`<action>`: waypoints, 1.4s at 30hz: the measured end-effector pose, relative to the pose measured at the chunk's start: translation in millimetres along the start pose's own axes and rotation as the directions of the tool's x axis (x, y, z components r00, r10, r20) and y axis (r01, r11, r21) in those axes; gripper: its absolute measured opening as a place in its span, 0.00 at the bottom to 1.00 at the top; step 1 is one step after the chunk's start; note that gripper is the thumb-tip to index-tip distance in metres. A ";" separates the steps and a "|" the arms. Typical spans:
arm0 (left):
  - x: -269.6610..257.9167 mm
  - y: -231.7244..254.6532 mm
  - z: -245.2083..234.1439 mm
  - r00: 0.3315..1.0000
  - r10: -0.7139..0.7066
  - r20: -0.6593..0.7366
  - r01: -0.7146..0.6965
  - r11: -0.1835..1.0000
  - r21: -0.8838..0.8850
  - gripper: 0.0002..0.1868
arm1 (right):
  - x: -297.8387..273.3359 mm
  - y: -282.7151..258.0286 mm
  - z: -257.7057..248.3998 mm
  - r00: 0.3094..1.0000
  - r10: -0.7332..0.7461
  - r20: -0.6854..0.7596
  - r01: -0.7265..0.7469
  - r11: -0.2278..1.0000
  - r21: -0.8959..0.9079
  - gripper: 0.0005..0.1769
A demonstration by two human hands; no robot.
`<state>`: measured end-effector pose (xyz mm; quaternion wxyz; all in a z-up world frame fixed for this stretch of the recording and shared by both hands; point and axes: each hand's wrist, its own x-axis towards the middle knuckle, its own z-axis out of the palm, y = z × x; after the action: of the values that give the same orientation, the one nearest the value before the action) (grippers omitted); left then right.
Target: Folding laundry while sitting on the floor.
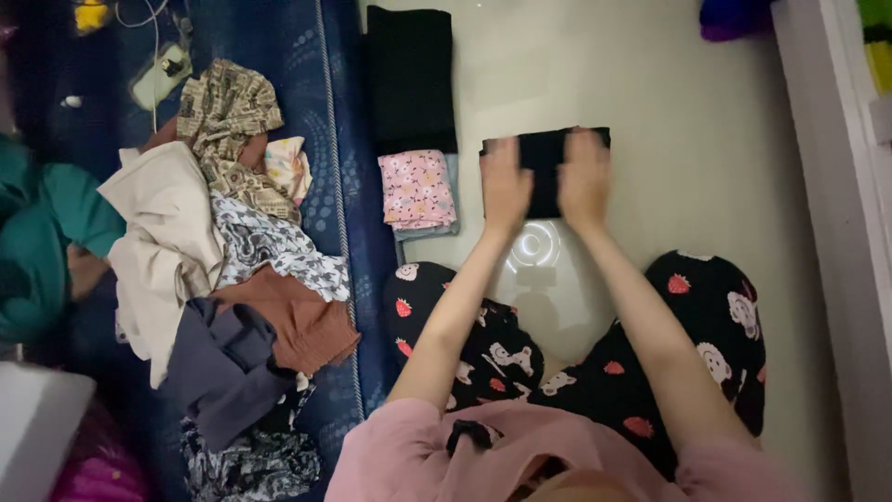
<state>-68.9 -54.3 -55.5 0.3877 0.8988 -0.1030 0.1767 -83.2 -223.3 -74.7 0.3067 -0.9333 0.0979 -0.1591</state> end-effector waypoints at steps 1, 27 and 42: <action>-2.5 2.2 5.8 0.991 0.100 0.092 -0.107 0.992 0.070 0.36 | -3.5 -26.9 -13.1 0.978 -0.194 0.077 0.198 0.979 -0.047 0.37; -33.6 -25.3 35.2 0.971 0.063 0.233 -0.146 0.922 0.358 0.35 | -25.9 7.4 17.2 0.913 -0.281 0.296 0.334 0.931 -0.147 0.32; -20.1 -12.0 43.3 0.975 -0.003 0.223 -0.082 0.924 0.374 0.37 | -11.4 6.7 -1.7 0.985 -0.110 0.134 0.129 0.982 -0.135 0.35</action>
<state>-73.2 -77.0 -99.0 0.1883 0.9686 -0.1271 0.1010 -95.0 -226.3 -80.2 0.2343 -0.9653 0.0331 -0.1104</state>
